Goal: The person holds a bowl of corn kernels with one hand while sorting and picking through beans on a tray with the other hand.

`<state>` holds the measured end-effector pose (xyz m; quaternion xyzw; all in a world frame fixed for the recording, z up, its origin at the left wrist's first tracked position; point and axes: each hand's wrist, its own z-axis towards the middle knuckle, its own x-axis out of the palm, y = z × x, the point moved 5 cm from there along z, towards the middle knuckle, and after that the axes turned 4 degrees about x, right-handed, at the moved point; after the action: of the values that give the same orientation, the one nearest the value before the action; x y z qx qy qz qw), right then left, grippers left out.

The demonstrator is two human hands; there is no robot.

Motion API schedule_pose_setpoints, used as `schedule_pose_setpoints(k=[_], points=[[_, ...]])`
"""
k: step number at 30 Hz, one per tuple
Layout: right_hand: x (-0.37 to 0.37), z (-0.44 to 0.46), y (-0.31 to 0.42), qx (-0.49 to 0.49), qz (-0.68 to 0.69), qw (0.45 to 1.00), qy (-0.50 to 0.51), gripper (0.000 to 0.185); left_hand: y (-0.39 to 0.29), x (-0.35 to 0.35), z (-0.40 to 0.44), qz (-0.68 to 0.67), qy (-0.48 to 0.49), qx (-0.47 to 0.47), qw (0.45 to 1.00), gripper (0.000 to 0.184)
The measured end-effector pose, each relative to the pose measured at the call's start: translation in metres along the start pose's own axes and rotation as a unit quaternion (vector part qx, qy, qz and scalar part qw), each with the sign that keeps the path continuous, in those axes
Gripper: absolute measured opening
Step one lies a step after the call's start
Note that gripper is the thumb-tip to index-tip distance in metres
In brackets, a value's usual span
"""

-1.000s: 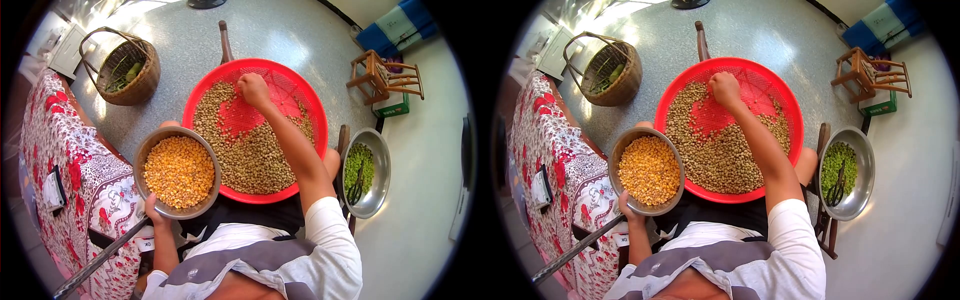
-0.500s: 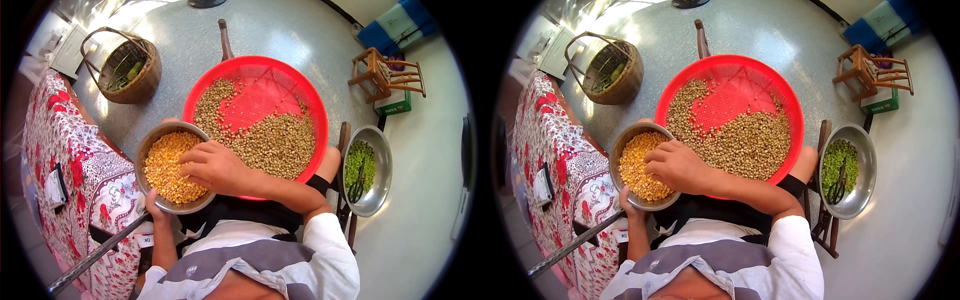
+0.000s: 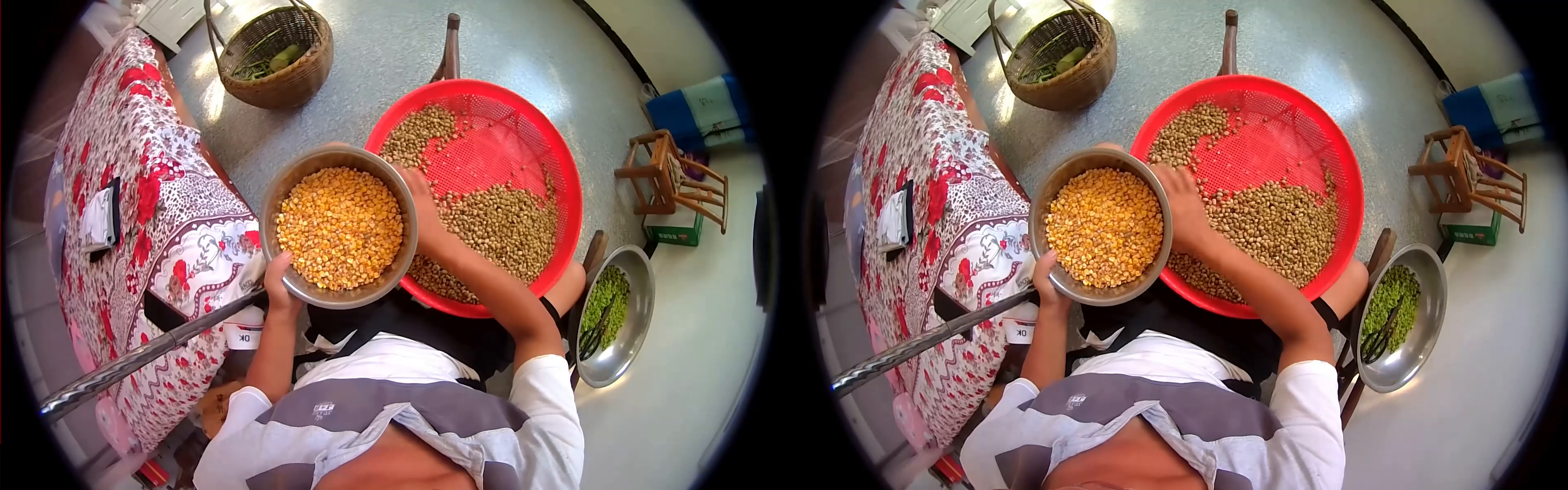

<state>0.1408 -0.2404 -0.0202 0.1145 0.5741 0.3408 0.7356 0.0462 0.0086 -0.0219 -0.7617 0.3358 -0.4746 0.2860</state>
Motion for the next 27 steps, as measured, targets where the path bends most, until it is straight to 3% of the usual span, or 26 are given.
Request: schedule_pose_setpoints(k=[2, 5, 9, 12, 16, 19, 25, 27], points=[[0.025, -0.017, 0.002, -0.113, -0.032, 0.993, 0.021, 0.039, -0.002, 0.002, -0.001, 0.003, 0.000, -0.001, 1.000, 0.061], [0.001, -0.001, -0.015, -0.110, -0.095, 0.989, 0.016, 0.034, -0.001, -0.005, -0.002, 0.012, -0.017, -0.009, 1.000, 0.062], [-0.021, 0.005, -0.092, -0.016, -0.235, 0.972, 0.002, 0.031, 0.001, -0.008, 0.003, 0.013, -0.005, 0.005, 1.000, 0.063], [-0.071, -0.019, -0.119, 0.071, -0.196, 0.978, -0.028, 0.039, 0.008, -0.013, 0.007, -0.002, 0.008, -0.008, 1.000, 0.063], [-0.088, -0.072, -0.126, 0.094, -0.178, 0.979, -0.034, 0.046, 0.003, -0.018, 0.007, -0.001, -0.017, 0.005, 1.000, 0.065], [-0.106, -0.096, -0.094, 0.100, -0.169, 0.980, 0.026, 0.051, -0.002, 0.001, 0.003, -0.002, -0.006, 0.004, 1.000, 0.066], [-0.081, -0.107, -0.018, -0.007, -0.046, 0.986, 0.158, 0.053, -0.001, -0.001, 0.003, 0.022, 0.004, -0.002, 1.000, 0.065], [-0.059, -0.115, -0.009, -0.123, -0.041, 0.966, 0.226, 0.052, 0.002, -0.010, 0.005, 0.011, -0.003, -0.010, 1.000, 0.063]])
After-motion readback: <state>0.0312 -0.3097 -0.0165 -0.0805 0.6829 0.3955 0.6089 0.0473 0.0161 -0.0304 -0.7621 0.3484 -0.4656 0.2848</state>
